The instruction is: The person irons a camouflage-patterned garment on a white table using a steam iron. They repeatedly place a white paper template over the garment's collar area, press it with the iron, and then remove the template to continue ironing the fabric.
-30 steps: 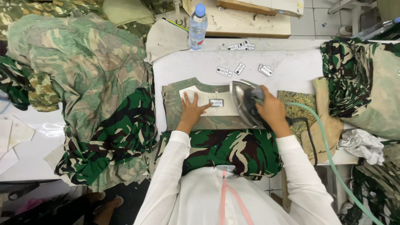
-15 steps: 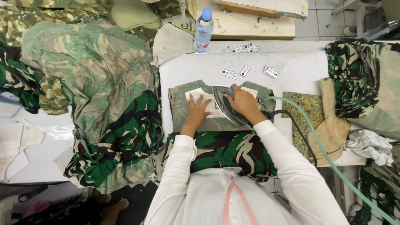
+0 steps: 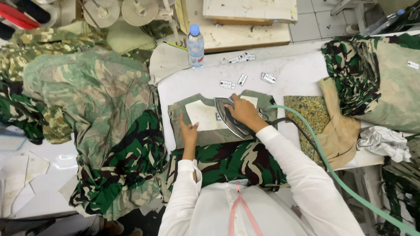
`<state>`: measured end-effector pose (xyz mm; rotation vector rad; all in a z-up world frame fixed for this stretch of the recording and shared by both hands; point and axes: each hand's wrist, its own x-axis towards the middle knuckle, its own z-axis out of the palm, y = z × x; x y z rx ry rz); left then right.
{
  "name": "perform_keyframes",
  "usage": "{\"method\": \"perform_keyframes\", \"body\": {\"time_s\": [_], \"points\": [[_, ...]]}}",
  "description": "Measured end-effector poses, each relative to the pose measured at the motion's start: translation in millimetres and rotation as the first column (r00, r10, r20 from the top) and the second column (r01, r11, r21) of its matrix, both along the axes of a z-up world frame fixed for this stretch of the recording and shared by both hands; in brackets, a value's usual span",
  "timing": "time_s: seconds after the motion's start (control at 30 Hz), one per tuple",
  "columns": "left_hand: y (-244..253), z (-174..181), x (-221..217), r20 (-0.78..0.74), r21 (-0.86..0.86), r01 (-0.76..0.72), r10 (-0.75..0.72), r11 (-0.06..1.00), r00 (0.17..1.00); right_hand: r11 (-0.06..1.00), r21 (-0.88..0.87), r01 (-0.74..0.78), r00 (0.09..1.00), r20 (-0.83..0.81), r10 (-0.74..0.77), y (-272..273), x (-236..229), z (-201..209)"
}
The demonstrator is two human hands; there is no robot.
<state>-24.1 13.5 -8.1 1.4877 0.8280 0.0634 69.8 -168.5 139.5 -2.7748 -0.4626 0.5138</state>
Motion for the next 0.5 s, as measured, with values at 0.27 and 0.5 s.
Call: {"method": "perform_keyframes", "body": {"time_s": [0.27,0.5], "points": [[71.1,48.8,-87.6,0.320,0.040,-0.371,0.339,0.928,0.884,0.941,-0.064,0.331,0.937,0.136,-0.321,-161.4,18.0,-12.8],[99.9,82.9,-201.6,-0.072,0.681,-0.383,0.578,0.624,0.813,0.855,0.148,0.497,0.866,-0.151,-0.477,-248.9,16.3,23.5]]}}
